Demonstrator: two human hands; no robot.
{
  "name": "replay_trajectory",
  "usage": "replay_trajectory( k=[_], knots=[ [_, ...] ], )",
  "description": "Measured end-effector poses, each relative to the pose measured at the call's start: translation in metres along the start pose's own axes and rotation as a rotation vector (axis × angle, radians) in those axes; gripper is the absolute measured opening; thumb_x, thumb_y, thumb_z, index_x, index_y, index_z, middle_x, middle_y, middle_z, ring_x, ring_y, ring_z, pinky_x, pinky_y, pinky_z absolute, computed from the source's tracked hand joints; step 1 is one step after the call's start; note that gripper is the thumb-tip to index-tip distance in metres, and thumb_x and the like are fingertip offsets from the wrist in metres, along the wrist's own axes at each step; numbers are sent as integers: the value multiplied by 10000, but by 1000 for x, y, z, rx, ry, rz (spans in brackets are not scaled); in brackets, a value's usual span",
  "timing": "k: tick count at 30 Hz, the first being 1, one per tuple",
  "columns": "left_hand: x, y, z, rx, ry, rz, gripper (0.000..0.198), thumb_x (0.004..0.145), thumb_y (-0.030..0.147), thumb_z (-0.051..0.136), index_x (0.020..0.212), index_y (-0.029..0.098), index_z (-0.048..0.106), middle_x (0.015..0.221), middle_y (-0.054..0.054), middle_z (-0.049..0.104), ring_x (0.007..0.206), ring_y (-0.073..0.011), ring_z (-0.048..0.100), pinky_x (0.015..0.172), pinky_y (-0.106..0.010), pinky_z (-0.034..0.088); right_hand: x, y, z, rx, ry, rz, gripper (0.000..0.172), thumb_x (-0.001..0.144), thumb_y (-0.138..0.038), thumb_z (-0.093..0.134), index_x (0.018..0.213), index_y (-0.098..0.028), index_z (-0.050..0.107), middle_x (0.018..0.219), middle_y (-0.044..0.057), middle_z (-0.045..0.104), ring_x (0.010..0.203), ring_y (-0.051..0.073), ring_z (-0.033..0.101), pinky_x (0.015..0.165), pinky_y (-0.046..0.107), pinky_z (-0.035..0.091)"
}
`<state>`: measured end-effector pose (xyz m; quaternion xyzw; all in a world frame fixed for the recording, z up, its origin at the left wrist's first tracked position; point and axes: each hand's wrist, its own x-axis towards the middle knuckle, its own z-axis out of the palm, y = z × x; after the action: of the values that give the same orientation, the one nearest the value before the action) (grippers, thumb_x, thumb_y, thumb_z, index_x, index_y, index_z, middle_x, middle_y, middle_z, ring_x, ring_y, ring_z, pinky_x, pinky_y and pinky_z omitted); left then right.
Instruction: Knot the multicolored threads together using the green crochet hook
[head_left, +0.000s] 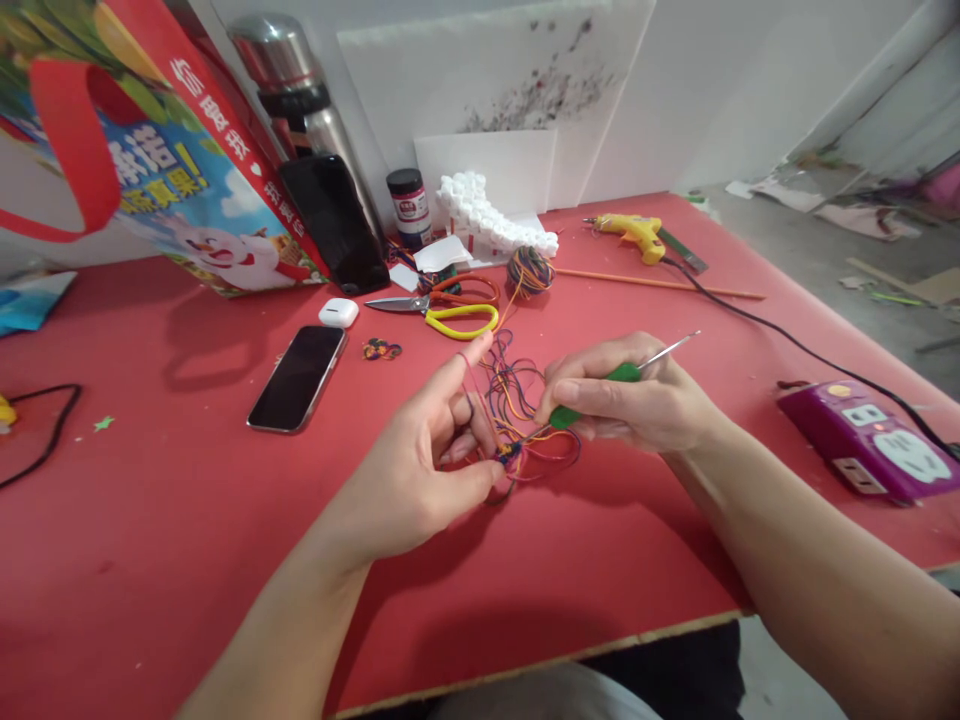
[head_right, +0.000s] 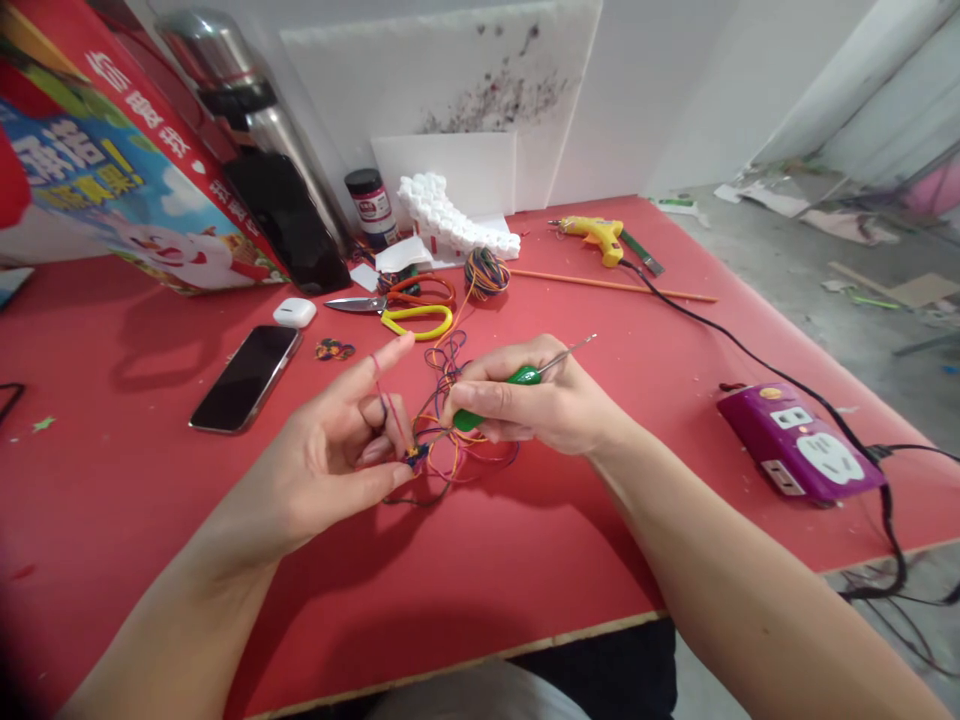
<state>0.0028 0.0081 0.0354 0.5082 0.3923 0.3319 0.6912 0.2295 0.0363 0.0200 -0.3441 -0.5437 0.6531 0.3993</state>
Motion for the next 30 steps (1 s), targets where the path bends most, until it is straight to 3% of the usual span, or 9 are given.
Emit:
replay_trajectory(
  k=[9,16,21,25,27,30],
  knots=[
    [0,1,2,66,28,-2,1078,783,72,764,1710,220,234,758,54,601,688,-113,526,676,-250,452,-1,1,1,-14,59,-10,311,785,-470,898,728,-168,846,509,5,603,372,63,417,324,203,215],
    [2,-4,-1,142,93,14,982,792,92,776,1668,236,356,771,49,563,666,-111,464,639,-256,431,-3,0,2,-137,75,-84,292,839,-450,866,751,-173,842,550,12,613,458,99,491,393,235,332],
    [5,-6,-5,-27,120,-8,955,771,101,842,1622,218,426,761,45,605,628,-96,482,563,-210,421,-5,-2,9,-349,28,-351,233,964,-335,755,797,-190,826,680,40,729,570,134,601,531,274,489],
    [10,-6,-8,-318,94,-43,935,696,88,901,1539,175,505,765,40,655,662,-89,587,621,-177,511,-5,8,17,-574,-41,-669,122,1020,-172,674,1006,-183,795,847,52,787,714,137,699,672,254,568],
    [12,-6,-9,-443,103,-63,930,653,59,904,1500,145,529,775,34,678,681,-94,632,659,-182,551,-4,16,22,-710,-33,-816,170,1052,-200,634,1172,-147,742,923,90,773,801,160,723,733,273,606],
    [13,-5,-10,-555,127,-111,898,628,39,900,1457,111,560,784,27,687,677,-91,652,663,-182,567,-4,27,29,-991,55,-981,236,1083,-217,572,1261,-98,670,975,131,753,832,189,720,738,305,628]
  ],
)
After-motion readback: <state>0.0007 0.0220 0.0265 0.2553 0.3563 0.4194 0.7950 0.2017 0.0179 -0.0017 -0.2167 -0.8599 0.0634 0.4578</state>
